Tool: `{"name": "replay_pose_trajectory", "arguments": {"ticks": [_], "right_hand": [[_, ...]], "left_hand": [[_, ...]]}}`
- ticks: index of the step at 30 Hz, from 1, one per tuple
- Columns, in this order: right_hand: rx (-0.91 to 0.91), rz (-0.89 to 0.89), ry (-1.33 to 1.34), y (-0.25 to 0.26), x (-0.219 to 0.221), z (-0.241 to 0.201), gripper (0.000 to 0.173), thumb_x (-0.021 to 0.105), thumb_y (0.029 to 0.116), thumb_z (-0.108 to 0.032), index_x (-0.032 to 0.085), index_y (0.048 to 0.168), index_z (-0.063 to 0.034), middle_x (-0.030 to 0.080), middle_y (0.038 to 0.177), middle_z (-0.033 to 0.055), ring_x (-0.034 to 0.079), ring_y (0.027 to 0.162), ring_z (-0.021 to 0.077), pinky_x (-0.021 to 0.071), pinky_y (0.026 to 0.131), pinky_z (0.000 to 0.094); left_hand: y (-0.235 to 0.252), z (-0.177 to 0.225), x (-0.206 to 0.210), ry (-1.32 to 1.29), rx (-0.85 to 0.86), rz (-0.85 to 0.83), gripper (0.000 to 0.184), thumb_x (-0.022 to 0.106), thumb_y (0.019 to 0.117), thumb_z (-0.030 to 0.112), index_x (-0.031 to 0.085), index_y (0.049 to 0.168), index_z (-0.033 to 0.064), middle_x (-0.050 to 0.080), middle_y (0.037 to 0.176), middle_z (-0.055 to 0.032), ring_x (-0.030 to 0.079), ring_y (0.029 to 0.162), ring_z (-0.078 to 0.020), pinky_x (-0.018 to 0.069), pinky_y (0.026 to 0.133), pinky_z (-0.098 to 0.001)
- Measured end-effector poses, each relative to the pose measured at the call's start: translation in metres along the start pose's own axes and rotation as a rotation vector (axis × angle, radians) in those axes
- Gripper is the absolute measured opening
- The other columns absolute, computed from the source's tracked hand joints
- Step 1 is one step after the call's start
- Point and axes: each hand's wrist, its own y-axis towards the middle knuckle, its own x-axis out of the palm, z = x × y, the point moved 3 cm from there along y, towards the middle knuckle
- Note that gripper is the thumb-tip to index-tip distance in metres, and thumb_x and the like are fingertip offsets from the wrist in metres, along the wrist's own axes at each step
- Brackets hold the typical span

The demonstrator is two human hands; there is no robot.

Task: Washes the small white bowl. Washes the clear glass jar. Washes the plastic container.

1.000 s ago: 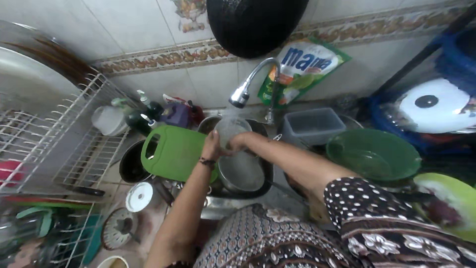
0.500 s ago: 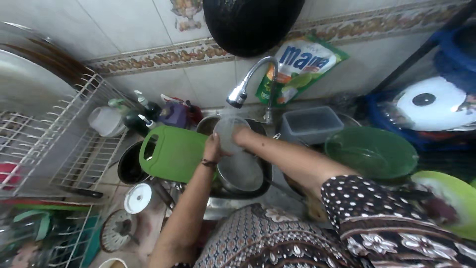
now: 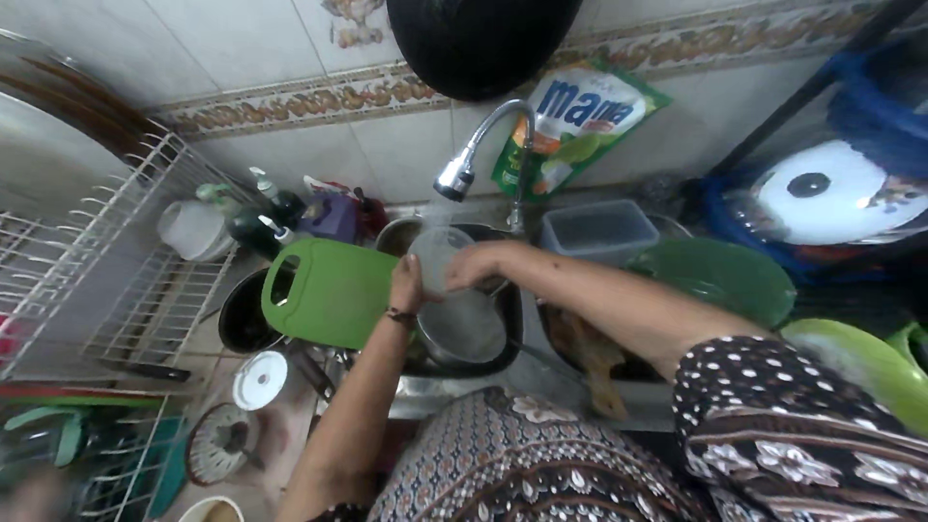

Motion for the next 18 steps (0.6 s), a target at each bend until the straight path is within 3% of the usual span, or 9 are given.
{"name": "replay_pose_trajectory", "arguments": {"ticks": [3,4,7,8,11,14,16,18], "right_hand": [[0.103,0.296,-0.126,-0.013,-0.004,0.025,0.053,0.048,0.1076,-0.043,0.073,0.097,0.0026,0.069,0.106,0.0258,0.064,0.110,0.0448,0.0444,0.094,0.0662],[0.152,0.394,-0.125,-0.016,-0.006,0.033,0.053,0.051,0.1067,-0.044,0.071,0.098,0.0050,0.068,0.108,0.0275,0.063,0.111,0.0458,0.0462,0.093,0.0651],[0.258,0.523,0.176,-0.016,-0.001,0.058,0.051,0.059,0.1039,-0.040,0.062,0.124,0.0068,0.063,0.123,0.0295,0.062,0.116,0.0453,0.0482,0.096,0.0648],[0.279,0.512,0.329,-0.015,0.004,0.062,0.048,0.059,0.1047,-0.036,0.059,0.129,0.0049,0.064,0.120,0.0286,0.065,0.108,0.0421,0.0506,0.092,0.0611],[0.336,0.475,0.672,-0.022,0.019,0.065,0.034,0.051,0.1079,-0.021,0.055,0.134,-0.0002,0.064,0.108,0.0250,0.067,0.078,0.0305,0.0575,0.073,0.0463],[0.403,0.511,0.643,-0.037,0.021,0.063,0.029,0.052,0.1064,-0.017,0.059,0.130,-0.0013,0.062,0.091,0.0186,0.059,0.061,0.0218,0.0528,0.060,0.0371],[0.419,0.530,0.548,-0.047,0.019,0.059,0.037,0.052,0.1057,-0.015,0.056,0.142,-0.0063,0.064,0.097,0.0202,0.060,0.064,0.0238,0.0532,0.061,0.0396],[0.409,0.568,0.427,-0.056,0.016,0.052,0.036,0.053,0.1051,-0.015,0.060,0.140,-0.0066,0.067,0.110,0.0239,0.067,0.080,0.0328,0.0552,0.073,0.0496]], "left_hand": [[-0.006,0.000,0.000,-0.034,-0.029,-0.018,0.048,0.029,0.1131,0.037,0.041,0.148,0.0057,0.058,0.127,-0.0295,0.069,0.092,-0.0419,0.0589,0.071,-0.0604],[-0.008,-0.001,0.001,-0.050,-0.039,-0.028,0.048,0.029,0.1130,0.038,0.039,0.149,0.0068,0.057,0.128,-0.0288,0.068,0.092,-0.0414,0.0588,0.071,-0.0599],[-0.016,-0.004,0.006,-0.118,-0.056,-0.053,0.049,0.026,0.1131,0.038,0.037,0.148,0.0055,0.057,0.125,-0.0271,0.068,0.087,-0.0381,0.0590,0.069,-0.0559],[-0.020,-0.004,0.009,-0.130,-0.068,-0.066,0.050,0.026,0.1130,0.038,0.037,0.148,0.0045,0.057,0.126,-0.0273,0.068,0.089,-0.0379,0.0591,0.071,-0.0554],[-0.035,-0.002,0.023,-0.160,-0.127,-0.094,0.050,0.025,0.1133,0.037,0.037,0.147,0.0022,0.056,0.124,-0.0259,0.067,0.086,-0.0333,0.0591,0.072,-0.0497],[-0.042,-0.014,0.040,-0.298,-0.219,-0.126,0.047,0.026,0.1136,0.033,0.032,0.149,0.0036,0.055,0.124,-0.0252,0.068,0.081,-0.0311,0.0603,0.068,-0.0451],[-0.047,-0.025,0.055,-0.383,-0.252,-0.140,0.045,0.029,0.1137,0.027,0.022,0.153,0.0078,0.051,0.127,-0.0257,0.067,0.081,-0.0317,0.0599,0.066,-0.0446],[-0.055,-0.031,0.069,-0.426,-0.279,-0.146,0.044,0.030,0.1135,0.022,0.018,0.154,0.0100,0.048,0.126,-0.0238,0.066,0.079,-0.0291,0.0593,0.065,-0.0417]]}}
